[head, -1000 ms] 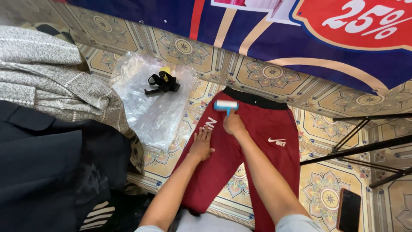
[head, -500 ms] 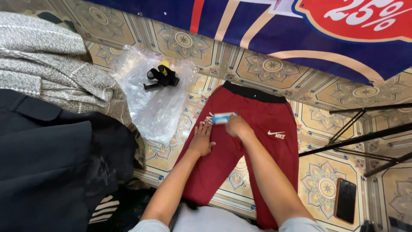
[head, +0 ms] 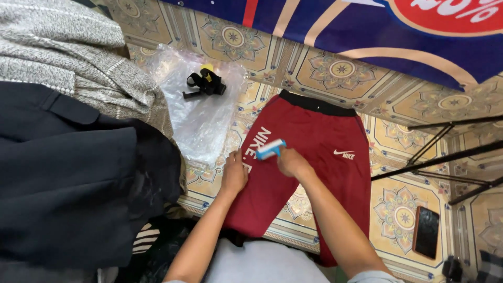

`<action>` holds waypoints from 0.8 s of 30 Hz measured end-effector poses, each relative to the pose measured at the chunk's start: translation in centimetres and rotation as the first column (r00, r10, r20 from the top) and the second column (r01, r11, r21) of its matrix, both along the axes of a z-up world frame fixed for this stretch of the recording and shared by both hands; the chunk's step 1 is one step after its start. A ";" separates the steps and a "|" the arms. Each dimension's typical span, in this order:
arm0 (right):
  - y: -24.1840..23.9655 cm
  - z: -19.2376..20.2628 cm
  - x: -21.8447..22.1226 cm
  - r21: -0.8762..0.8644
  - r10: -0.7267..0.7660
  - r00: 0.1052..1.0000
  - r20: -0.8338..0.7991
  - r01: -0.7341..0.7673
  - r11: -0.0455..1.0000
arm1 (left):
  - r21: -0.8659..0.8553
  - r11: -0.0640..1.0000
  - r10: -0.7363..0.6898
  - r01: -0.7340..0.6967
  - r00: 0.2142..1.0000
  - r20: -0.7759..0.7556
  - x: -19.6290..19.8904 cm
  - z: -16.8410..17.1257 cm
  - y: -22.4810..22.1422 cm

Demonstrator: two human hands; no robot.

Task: Using a lint roller to remove lint from a pair of red pants and then folding them.

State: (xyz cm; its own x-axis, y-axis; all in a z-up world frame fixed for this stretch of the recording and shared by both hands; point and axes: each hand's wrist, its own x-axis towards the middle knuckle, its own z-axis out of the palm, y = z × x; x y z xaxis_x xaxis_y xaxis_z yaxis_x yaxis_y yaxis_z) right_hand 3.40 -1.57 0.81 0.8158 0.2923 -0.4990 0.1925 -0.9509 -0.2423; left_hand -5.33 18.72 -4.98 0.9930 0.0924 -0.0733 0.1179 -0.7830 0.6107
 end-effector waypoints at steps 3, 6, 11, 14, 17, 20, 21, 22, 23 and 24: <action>3.4 5.8 -2.6 0.131 -0.077 0.996 0.037 0.072 0.989 | 0.060 0.995 0.078 -0.076 0.996 -0.035 0.1 -3.3 1.2; 3.5 3.3 -2.6 0.004 -0.060 0.996 0.062 0.060 0.998 | -0.086 0.987 0.133 -0.139 0.989 -0.070 -0.7 -5.7 2.1; 2.0 1.9 -5.1 -0.144 0.098 0.995 -0.023 -0.101 0.984 | -0.126 0.981 0.110 -0.145 0.962 -0.250 -2.8 -4.0 3.2; 3.2 1.3 -5.4 -0.024 0.074 0.997 0.038 -0.073 0.997 | -0.020 0.995 0.080 -0.093 0.936 -0.342 -2.6 -7.1 4.3; 3.8 1.0 -6.2 -0.004 0.109 0.986 0.124 -0.109 0.994 | 0.015 0.998 0.067 -0.066 0.919 -0.388 -3.2 -7.2 4.6; 2.5 2.8 -7.0 -0.085 0.200 0.979 0.049 -0.195 0.977 | -0.076 0.992 0.056 -0.098 0.901 -0.430 -4.4 -2.1 4.6; 1.7 3.6 -7.3 -0.093 0.226 0.972 -0.059 -0.231 0.968 | -0.137 0.984 0.037 -0.114 0.882 -0.469 -4.9 0.1 4.4; 1.7 3.1 -7.4 -0.093 0.229 0.972 -0.061 -0.234 0.968 | -0.137 0.984 0.039 -0.117 0.881 -0.471 -5.3 0.6 4.6; 1.8 2.7 -7.2 -0.057 0.211 0.976 -0.054 -0.214 0.975 | -0.127 0.985 0.040 -0.118 0.870 -0.491 -5.5 1.1 4.9; 2.0 2.3 -7.0 -0.022 0.194 0.980 -0.049 -0.195 0.981 | -0.118 0.986 0.042 -0.118 0.859 -0.511 -5.8 1.7 5.1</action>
State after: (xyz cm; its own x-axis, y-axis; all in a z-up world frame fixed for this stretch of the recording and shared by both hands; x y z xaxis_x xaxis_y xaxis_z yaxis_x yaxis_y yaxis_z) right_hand -3.61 0.40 3.11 0.7205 0.4293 -0.5446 0.3636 -0.9026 -0.2305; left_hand -11.11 23.83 -3.33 0.8052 0.1209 -0.5806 0.4984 -0.6686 0.5520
